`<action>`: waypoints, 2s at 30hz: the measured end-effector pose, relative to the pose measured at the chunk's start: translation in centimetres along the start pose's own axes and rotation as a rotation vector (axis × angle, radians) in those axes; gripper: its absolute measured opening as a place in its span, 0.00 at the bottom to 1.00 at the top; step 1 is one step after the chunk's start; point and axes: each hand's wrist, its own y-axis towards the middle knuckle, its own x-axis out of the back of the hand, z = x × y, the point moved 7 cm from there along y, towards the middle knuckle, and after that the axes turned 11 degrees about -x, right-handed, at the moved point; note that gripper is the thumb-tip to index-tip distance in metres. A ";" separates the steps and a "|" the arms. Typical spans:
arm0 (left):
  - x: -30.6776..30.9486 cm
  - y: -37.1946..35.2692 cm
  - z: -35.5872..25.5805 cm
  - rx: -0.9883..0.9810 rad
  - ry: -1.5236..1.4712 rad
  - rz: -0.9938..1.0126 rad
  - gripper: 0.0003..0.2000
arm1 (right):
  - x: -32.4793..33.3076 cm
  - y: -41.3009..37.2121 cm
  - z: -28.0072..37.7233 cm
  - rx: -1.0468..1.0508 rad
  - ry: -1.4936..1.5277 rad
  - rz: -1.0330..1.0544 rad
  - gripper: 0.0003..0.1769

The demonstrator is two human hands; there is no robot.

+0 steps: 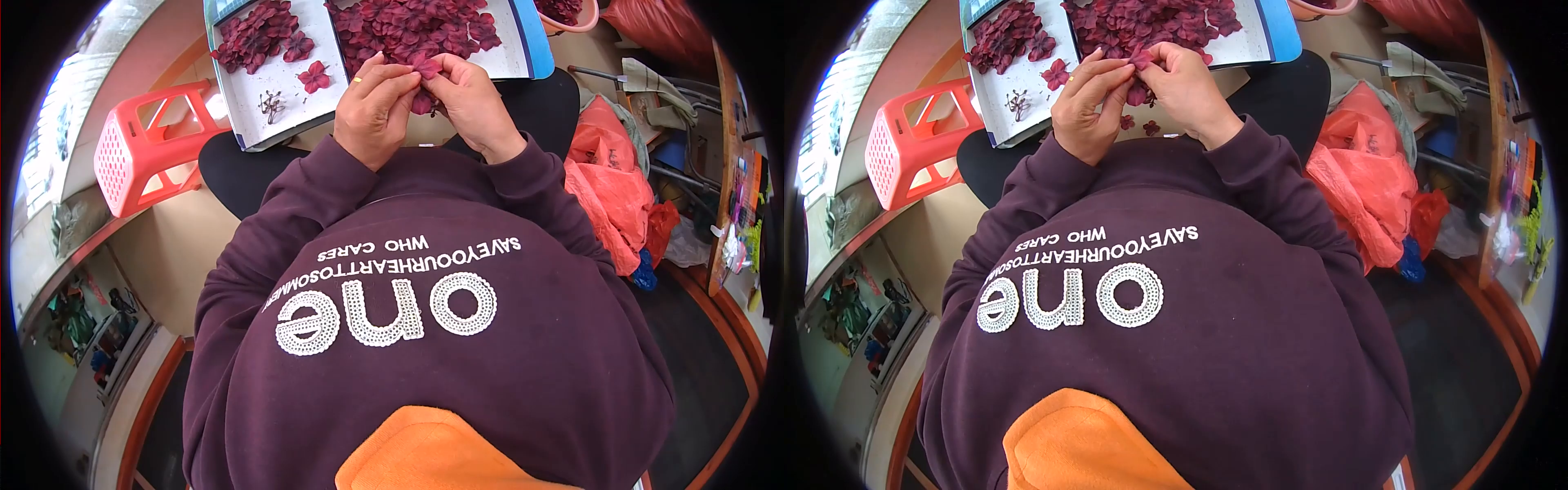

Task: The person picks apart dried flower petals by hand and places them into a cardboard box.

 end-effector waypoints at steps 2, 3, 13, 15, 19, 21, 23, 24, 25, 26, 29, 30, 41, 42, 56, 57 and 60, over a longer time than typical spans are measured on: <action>0.0 0.0 -0.1 0.017 -0.003 0.011 0.09 | 0.0 0.0 -0.3 -0.014 0.010 0.008 0.05; 0.1 0.1 -0.1 0.030 -0.019 -0.002 0.09 | 0.0 -0.1 0.4 0.070 -0.082 -0.021 0.05; 0.5 -0.3 0.7 0.176 -0.132 -0.064 0.07 | -1.2 -1.5 3.0 0.434 -0.503 -0.169 0.07; 0.3 -0.4 0.9 0.210 -0.137 -0.052 0.07 | -1.5 -1.7 3.2 0.559 -0.586 -0.213 0.08; 0.1 -0.7 1.2 0.257 -0.140 -0.043 0.07 | -1.1 -1.1 2.5 0.435 -0.505 -0.185 0.09; -0.1 -1.0 1.4 0.289 -0.140 -0.042 0.07 | -0.8 -0.5 1.4 0.247 -0.383 -0.132 0.09; -0.2 -0.9 1.5 0.233 -0.105 -0.034 0.07 | -0.6 -0.2 1.1 0.230 -0.354 -0.123 0.08; -0.3 -0.8 1.4 0.180 -0.068 -0.027 0.07 | -0.5 0.0 0.8 0.211 -0.325 -0.112 0.08; -0.3 -0.8 1.2 0.126 -0.032 -0.020 0.07 | -0.4 0.2 0.5 0.191 -0.296 -0.101 0.07; -0.4 -0.7 1.0 0.072 0.004 -0.012 0.07 | -0.4 0.3 0.2 0.173 -0.267 -0.090 0.07; -0.4 -0.7 0.9 0.099 -0.017 0.001 0.07 | -0.3 0.3 0.0 0.142 -0.326 -0.098 0.06; -0.5 -0.6 0.9 0.113 -0.027 0.006 0.07 | -0.3 0.4 -0.1 0.127 -0.356 -0.100 0.06; -0.2 -0.9 0.9 0.182 -0.108 0.009 0.07 | -0.2 -0.4 0.7 0.144 -0.404 -0.081 0.04; -0.3 -1.0 0.9 0.182 -0.110 0.011 0.07 | -0.3 -0.4 0.5 0.143 -0.403 -0.082 0.04; -0.5 -0.9 0.6 0.124 -0.105 0.007 0.07 | -0.2 -0.1 -0.4 0.098 -0.119 -0.072 0.10; -0.4 -1.0 0.6 0.123 -0.104 0.007 0.07 | -0.3 -0.1 -0.2 0.098 -0.118 -0.071 0.10; -0.5 -1.3 1.3 0.234 -0.200 0.008 0.06 | -0.4 -0.7 0.6 0.102 -0.160 -0.102 0.09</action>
